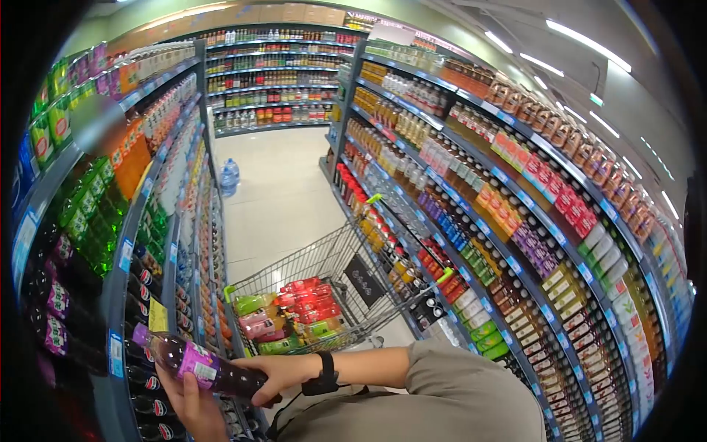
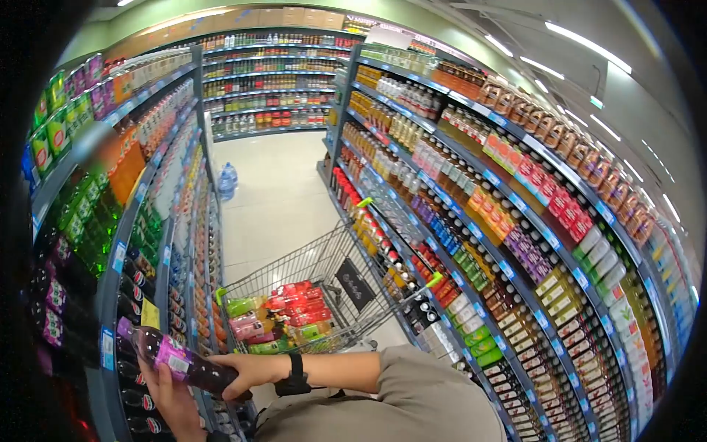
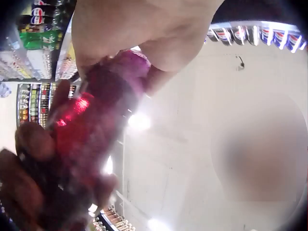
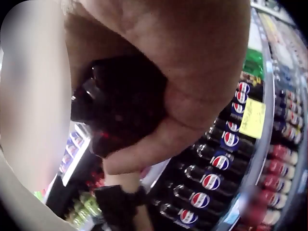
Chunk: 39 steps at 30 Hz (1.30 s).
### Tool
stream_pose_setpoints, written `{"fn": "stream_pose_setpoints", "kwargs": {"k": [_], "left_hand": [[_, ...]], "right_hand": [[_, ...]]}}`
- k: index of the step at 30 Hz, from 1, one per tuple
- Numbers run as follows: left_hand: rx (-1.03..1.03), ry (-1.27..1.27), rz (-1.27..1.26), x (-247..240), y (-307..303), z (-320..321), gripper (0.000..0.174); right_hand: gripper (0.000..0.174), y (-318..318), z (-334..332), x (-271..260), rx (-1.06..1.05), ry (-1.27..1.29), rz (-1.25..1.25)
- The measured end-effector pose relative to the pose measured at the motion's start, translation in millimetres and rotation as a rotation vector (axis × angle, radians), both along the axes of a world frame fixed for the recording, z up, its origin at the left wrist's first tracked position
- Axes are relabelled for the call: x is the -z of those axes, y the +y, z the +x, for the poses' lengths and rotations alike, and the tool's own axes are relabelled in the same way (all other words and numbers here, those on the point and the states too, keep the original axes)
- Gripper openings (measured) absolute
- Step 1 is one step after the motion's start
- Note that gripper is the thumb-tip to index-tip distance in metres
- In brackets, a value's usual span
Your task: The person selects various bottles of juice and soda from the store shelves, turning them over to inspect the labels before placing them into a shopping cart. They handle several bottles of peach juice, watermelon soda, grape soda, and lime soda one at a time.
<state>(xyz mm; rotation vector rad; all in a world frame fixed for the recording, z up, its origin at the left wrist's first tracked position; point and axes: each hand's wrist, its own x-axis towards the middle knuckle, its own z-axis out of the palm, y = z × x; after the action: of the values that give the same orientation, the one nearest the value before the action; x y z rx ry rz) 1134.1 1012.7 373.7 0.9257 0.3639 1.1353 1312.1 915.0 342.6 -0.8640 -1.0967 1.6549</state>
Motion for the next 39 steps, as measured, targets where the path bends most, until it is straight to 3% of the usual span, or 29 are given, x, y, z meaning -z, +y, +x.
{"fn": "stream_pose_setpoints", "kwargs": {"k": [1,3,4,6,8,10,16,20,21,24,28,30,33,34,36,38,39], "left_hand": [[0.151,-0.010,0.043,1.5,5.5,-2.3,0.079],[0.418,-0.153,0.022,18.3,19.6,-6.2,0.095],[0.454,-0.318,-0.054,37.7,25.6,-1.2,0.094],[0.525,-0.432,-0.224,26.3,18.8,-1.6,0.092],[0.642,-0.424,-0.227,53.1,42.4,-6.9,0.092],[0.520,-0.249,-0.119,30.2,35.2,-4.7,0.092],[0.385,-0.175,-0.096,41.1,41.8,-4.5,0.081],[0.257,0.018,-0.039,54.0,40.9,4.7,0.076],[0.224,0.082,-0.009,60.6,37.5,12.9,0.074],[0.105,0.234,0.039,87.0,25.1,37.5,0.065],[0.191,0.321,0.067,113.4,18.2,63.7,0.060],[0.217,0.324,0.050,109.3,17.4,73.9,0.064],[0.118,0.315,0.061,103.9,28.1,80.7,0.064],[0.112,0.292,0.042,103.3,34.6,80.7,0.062],[0.022,0.359,0.007,117.4,49.3,78.2,0.057],[-0.051,0.470,-0.086,156.1,67.1,70.3,0.051],[-0.087,0.536,-0.109,186.3,72.1,65.9,0.051]], "right_hand": [[0.077,2.1,-3.2,21.3,-0.063,0.203,-0.002],[0.071,-5.8,-6.6,21.6,-0.139,0.326,-0.100],[0.065,-7.7,-12.1,20.7,-0.230,0.453,-0.197],[0.054,-12.0,-13.8,8.5,-0.130,0.418,-0.299],[0.058,-6.0,-3.4,18.5,-0.300,0.517,-0.340],[0.063,3.1,-2.0,6.3,-0.294,0.403,-0.281],[0.071,21.4,-0.3,17.6,-0.180,0.242,-0.194],[0.071,24.1,11.3,33.8,-0.068,-0.184,-0.149],[0.069,25.0,11.6,42.7,0.058,-0.350,0.084],[0.069,21.4,29.0,73.6,0.152,-0.516,0.034],[0.071,2.3,70.1,82.9,0.160,-0.553,-0.103],[0.080,-8.5,103.6,101.2,0.167,-0.568,-0.095],[0.069,-28.5,154.0,115.3,0.229,-0.532,-0.057],[0.066,-41.7,176.7,119.4,0.230,-0.451,-0.284],[0.059,-59.3,210.3,123.1,0.407,-0.262,-0.380],[0.054,-70.9,256.5,161.2,0.548,-0.292,-0.477],[0.054,-72.4,275.9,179.3,0.648,-0.482,-0.443]]}}
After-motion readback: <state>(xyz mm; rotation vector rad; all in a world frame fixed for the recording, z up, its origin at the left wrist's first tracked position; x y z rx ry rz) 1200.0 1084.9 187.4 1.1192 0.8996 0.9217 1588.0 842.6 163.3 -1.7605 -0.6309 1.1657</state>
